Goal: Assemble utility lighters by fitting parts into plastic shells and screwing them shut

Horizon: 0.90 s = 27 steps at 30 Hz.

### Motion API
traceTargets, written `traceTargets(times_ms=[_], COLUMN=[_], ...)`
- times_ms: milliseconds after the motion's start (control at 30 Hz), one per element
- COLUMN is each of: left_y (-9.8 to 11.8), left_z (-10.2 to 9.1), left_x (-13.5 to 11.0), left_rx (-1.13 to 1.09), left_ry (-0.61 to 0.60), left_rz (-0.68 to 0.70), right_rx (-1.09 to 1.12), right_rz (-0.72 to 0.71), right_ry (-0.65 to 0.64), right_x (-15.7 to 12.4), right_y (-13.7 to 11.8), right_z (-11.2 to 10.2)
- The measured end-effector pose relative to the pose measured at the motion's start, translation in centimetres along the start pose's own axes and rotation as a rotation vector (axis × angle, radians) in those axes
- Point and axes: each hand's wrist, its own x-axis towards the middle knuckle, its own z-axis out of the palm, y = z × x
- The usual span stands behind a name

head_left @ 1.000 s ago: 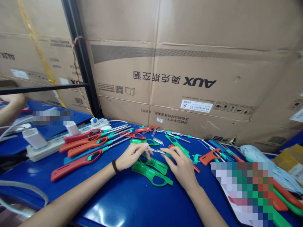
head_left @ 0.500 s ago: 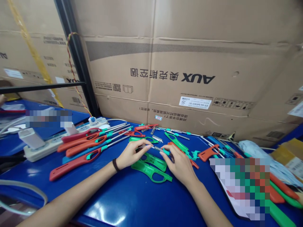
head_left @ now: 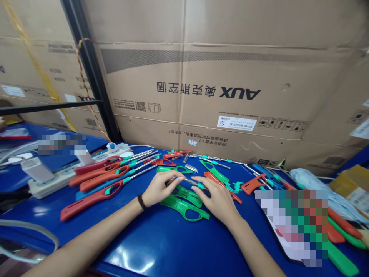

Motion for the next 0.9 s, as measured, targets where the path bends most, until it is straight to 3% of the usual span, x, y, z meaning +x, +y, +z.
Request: traceTargets(times_ms=[533, 733, 900], left_y=[0.31, -0.07, -0.13], left_z=[-0.21, -0.05, 0.0], left_x=[0.08, -0.09, -0.07], left_rx=[-0.015, 0.006, 0.011], left_ry=[0.054, 0.025, 0.01], left_rz=[0.059, 0.143, 0.123], right_rx=[0.065, 0.04, 0.018], right_rz=[-0.02, -0.059, -0.067], right_ry=[0.073, 0.038, 0.029], right_x=[0.09, 0.03, 0.02], right_y=[0.11, 0.17, 0.37], right_z=[0.25, 0.23, 0.44])
